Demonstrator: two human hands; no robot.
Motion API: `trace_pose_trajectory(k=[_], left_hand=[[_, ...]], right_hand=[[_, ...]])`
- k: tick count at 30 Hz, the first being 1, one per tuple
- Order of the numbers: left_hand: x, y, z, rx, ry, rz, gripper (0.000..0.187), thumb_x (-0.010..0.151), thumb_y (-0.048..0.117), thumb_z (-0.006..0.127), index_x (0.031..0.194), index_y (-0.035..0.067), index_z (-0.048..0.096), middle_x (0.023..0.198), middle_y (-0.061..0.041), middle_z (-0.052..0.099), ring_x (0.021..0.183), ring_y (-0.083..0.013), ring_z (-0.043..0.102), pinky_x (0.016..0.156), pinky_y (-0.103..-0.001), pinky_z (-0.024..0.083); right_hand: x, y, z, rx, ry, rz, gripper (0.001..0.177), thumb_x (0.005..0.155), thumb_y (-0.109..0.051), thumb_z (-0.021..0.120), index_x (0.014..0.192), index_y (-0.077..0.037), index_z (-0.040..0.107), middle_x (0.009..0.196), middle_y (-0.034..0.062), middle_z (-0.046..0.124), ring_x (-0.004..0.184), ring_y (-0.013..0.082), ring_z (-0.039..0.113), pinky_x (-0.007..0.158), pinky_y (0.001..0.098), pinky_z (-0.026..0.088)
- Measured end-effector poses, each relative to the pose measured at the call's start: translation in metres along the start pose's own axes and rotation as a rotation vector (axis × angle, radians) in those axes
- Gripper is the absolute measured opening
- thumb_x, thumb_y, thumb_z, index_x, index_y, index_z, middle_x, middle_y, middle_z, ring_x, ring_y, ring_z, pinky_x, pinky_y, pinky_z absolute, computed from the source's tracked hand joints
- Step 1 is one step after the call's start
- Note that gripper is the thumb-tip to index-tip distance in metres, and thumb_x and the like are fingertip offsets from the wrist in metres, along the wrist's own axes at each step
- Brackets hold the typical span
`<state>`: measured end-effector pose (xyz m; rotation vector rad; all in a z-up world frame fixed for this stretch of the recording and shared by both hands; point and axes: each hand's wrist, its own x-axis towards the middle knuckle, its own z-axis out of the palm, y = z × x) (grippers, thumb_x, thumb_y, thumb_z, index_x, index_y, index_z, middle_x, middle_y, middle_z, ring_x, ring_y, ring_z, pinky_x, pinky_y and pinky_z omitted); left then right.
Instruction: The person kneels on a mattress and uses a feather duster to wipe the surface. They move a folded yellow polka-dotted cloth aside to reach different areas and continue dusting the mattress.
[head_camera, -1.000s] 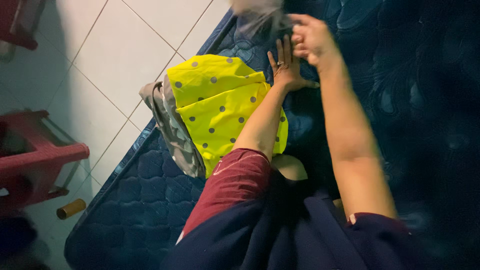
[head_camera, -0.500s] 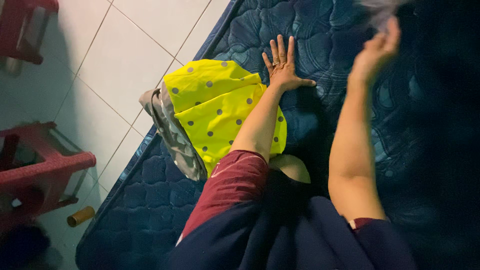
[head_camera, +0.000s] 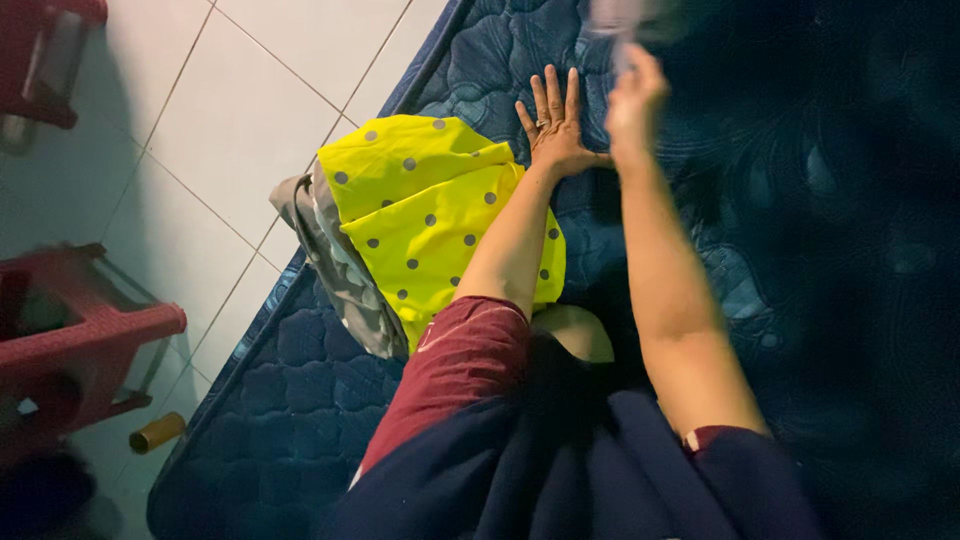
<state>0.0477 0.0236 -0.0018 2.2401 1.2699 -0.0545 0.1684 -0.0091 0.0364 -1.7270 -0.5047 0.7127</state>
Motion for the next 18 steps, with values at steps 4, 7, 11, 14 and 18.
trace_pose_trajectory(k=[4,7,11,14,18], left_hand=[[0.021,-0.014,0.033,0.146,0.502,0.240,0.156,0.045,0.074,0.083,0.161,0.015,-0.004,0.165,-0.017,-0.015,0.152,-0.0410,-0.019,0.116,-0.072,-0.012],[0.014,-0.012,0.024,0.070,0.291,0.151,0.157,0.048,0.075,0.086,0.162,0.017,-0.004,0.167,-0.017,-0.017,0.154,-0.0400,-0.022,0.119,-0.070,-0.013],[-0.003,0.007,-0.014,0.002,-0.057,-0.021,0.165,0.046,0.080,0.089,0.163,0.016,-0.009,0.169,-0.019,-0.022,0.155,-0.0399,-0.026,0.122,-0.066,-0.015],[-0.009,0.013,-0.029,-0.020,-0.043,0.012,0.166,0.045,0.079,0.091,0.161,0.019,-0.010,0.168,-0.019,-0.022,0.153,-0.0399,-0.027,0.121,-0.067,-0.015],[-0.011,0.015,-0.030,-0.029,-0.015,0.020,0.166,0.044,0.076,0.094,0.161,0.019,-0.009,0.168,-0.018,-0.021,0.154,-0.0396,-0.026,0.121,-0.066,-0.015]], right_hand=[[-0.014,-0.034,0.027,0.281,-0.411,0.177,0.039,0.103,-0.008,0.051,0.141,-0.005,0.063,0.077,-0.0025,0.055,0.058,0.0035,0.047,0.044,0.0197,0.036],[-0.016,-0.031,0.018,0.264,-0.430,-0.040,0.040,0.106,-0.009,0.052,0.144,-0.001,0.063,0.083,-0.0016,0.057,0.065,0.0045,0.048,0.053,0.0211,0.039],[-0.004,0.007,-0.040,-0.115,-0.016,-0.380,0.039,0.110,-0.014,0.050,0.146,-0.005,0.062,0.091,0.0002,0.066,0.067,0.0060,0.053,0.056,0.0233,0.046],[0.014,0.055,-0.111,-0.067,0.280,-0.507,0.039,0.117,-0.019,0.049,0.155,-0.011,0.054,0.131,0.0036,0.071,0.074,0.0081,0.054,0.065,0.0250,0.050],[0.021,0.100,-0.189,0.148,0.502,-0.308,0.043,0.114,-0.015,0.047,0.157,-0.012,0.053,0.098,0.0024,0.051,0.066,0.0101,0.038,0.059,0.0257,0.039]])
